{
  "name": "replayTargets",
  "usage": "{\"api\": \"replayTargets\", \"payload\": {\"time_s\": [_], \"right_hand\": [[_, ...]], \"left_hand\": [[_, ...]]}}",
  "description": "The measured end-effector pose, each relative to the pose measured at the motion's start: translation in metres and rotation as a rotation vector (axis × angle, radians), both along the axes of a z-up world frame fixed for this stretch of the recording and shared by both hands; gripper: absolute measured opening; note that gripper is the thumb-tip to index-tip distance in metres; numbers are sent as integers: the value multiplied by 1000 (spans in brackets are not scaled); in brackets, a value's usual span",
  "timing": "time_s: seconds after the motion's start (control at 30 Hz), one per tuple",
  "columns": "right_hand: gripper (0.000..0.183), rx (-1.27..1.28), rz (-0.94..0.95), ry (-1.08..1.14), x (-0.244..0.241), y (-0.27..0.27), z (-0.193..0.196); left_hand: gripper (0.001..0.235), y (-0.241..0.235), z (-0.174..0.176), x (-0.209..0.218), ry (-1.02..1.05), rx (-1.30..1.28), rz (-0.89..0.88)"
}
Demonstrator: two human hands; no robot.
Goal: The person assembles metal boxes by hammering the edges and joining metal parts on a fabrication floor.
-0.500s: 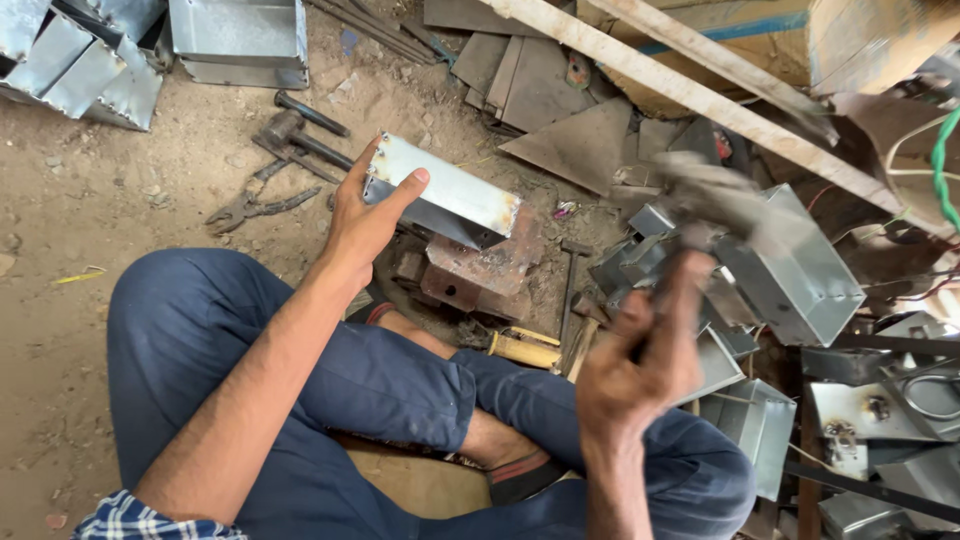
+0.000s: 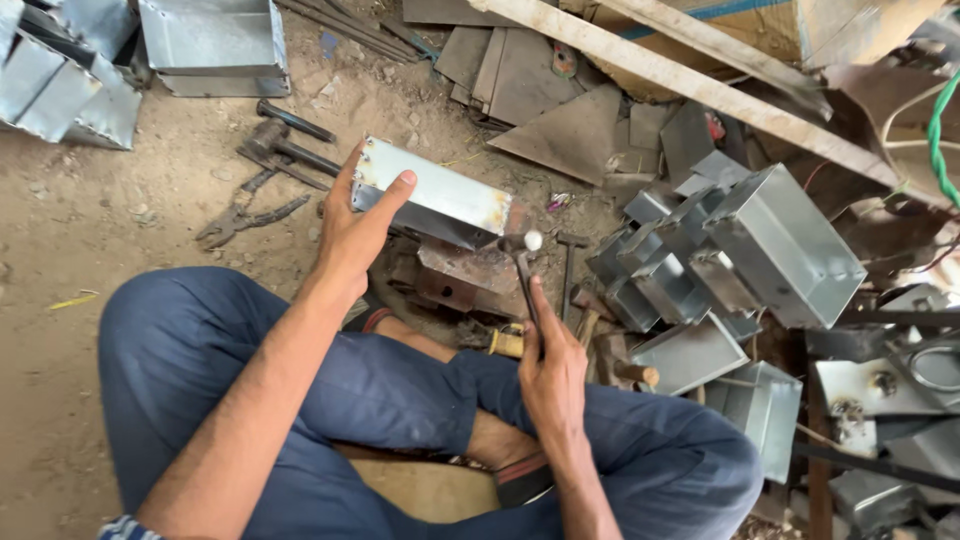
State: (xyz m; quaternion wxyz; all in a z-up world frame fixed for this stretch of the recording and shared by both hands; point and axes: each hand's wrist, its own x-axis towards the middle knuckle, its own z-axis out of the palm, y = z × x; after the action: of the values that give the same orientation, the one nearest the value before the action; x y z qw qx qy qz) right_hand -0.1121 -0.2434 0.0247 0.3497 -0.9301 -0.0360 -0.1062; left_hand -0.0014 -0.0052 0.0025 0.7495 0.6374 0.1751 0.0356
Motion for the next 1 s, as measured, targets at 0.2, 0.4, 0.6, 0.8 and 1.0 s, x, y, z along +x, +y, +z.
{"api": "replayTargets", "payload": {"time_s": [0.2, 0.4, 0.6, 0.8, 1.0], "right_hand": [[52, 81, -12, -11, -3, 9, -6], [55, 49, -126, 236, -2, 11, -11], [54, 81, -94, 130, -4, 9, -17], [46, 60, -104, -22, -6, 6, -30], [45, 179, -170, 176, -12, 4, -23]], "left_hand": [[85, 1, 3, -1, -20, -4, 1], [82, -6, -2, 1, -58, -10, 15], [79, -8, -3, 3, -49, -24, 7], [82, -4, -6, 1, 0, -47, 18], [84, 4, -6, 0, 120, -107, 91]]}}
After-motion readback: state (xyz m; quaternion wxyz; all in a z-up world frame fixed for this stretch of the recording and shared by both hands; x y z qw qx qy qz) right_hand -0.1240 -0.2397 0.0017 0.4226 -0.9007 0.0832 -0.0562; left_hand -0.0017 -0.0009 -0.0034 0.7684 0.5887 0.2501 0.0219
